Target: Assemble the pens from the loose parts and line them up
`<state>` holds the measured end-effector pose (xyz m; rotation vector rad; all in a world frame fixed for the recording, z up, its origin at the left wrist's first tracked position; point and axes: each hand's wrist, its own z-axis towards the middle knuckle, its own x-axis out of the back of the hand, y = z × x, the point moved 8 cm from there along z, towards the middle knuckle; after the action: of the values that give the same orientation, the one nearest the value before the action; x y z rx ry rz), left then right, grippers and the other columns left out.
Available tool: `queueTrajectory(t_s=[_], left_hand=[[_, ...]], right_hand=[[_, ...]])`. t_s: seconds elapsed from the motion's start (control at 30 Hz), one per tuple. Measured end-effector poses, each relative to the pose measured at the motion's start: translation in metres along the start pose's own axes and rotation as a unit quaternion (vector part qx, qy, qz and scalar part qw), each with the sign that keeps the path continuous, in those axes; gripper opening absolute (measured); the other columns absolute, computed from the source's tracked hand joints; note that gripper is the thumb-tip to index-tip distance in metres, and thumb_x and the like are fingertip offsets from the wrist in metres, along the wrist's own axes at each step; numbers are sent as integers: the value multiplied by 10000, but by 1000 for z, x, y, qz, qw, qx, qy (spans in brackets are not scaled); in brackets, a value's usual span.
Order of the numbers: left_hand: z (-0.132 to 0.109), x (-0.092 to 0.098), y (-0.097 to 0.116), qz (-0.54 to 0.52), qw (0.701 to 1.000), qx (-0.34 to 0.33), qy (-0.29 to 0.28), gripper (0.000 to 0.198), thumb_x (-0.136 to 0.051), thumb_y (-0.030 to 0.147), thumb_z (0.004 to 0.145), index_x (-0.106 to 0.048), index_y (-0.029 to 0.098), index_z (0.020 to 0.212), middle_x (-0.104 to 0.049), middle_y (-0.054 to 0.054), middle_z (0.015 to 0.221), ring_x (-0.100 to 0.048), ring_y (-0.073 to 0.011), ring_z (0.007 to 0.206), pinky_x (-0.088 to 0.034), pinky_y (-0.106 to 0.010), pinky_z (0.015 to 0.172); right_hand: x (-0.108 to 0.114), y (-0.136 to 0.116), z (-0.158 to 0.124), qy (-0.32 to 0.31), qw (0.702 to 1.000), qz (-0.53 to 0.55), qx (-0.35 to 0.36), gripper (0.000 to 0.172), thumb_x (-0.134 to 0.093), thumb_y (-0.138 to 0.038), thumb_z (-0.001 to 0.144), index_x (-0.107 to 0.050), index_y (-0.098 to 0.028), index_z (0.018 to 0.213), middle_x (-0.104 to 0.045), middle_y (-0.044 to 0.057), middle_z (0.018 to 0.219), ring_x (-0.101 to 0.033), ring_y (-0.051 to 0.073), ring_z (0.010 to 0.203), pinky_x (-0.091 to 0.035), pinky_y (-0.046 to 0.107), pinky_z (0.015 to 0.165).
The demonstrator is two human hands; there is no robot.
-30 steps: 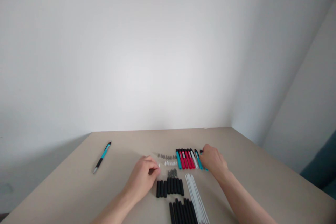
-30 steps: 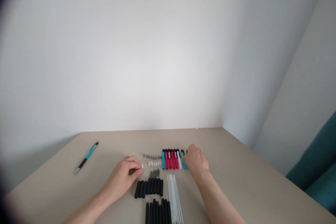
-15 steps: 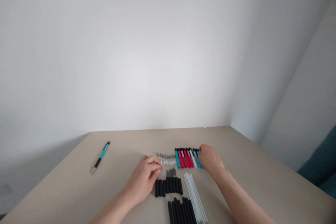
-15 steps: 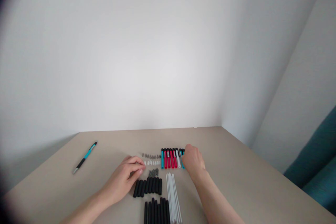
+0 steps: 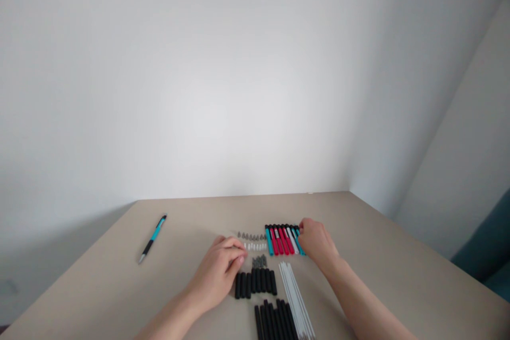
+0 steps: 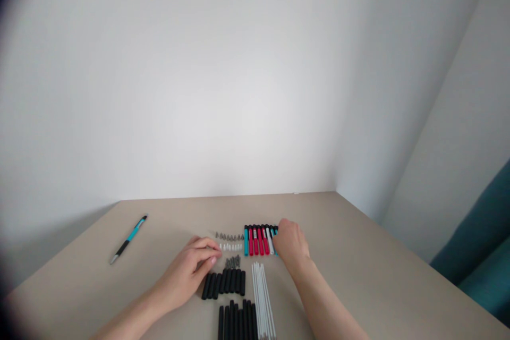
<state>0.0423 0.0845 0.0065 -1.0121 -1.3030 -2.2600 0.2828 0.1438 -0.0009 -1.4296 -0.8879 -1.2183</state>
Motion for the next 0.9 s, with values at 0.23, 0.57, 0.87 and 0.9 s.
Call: queueTrajectory(t_s=[0.23,0.57,0.87,0.9], left_hand=[[-1,1,-4,4,1000,12,8,295,-443,194,899,-727,212,821,-632,-59,1030,-535,-220,998,-431,-367,913],[0,11,-7,52,997,29,45,291,-435,177,891,-724,196,906,-666,-79,957,-570,-229,938,-451,-358,868],[-39,96,-81,374,798,429,198,396,-474,302,835,-606,78,1133,-563,-264,1047,-504,-423,1047,-397,-494,784],[-40,95,-87,372,799,436,182,362,-456,286,844,-614,81,1096,-572,-249,1012,-528,-404,1008,-399,-480,773]], right_hand=[[1,1,0,2,1000,4,-3,283,-455,-77,801,-676,-116,972,-709,173,917,-677,266,911,-453,284,705],[11,-1,-3,36,999,17,-2,280,-469,-93,800,-681,-121,980,-709,180,940,-673,281,900,-445,294,681],[27,-14,-8,102,992,65,36,302,-434,-132,840,-699,-163,979,-721,108,966,-664,242,900,-431,274,696],[29,-16,-9,110,990,71,44,296,-433,-141,848,-702,-165,969,-722,103,962,-663,241,895,-430,274,699]])
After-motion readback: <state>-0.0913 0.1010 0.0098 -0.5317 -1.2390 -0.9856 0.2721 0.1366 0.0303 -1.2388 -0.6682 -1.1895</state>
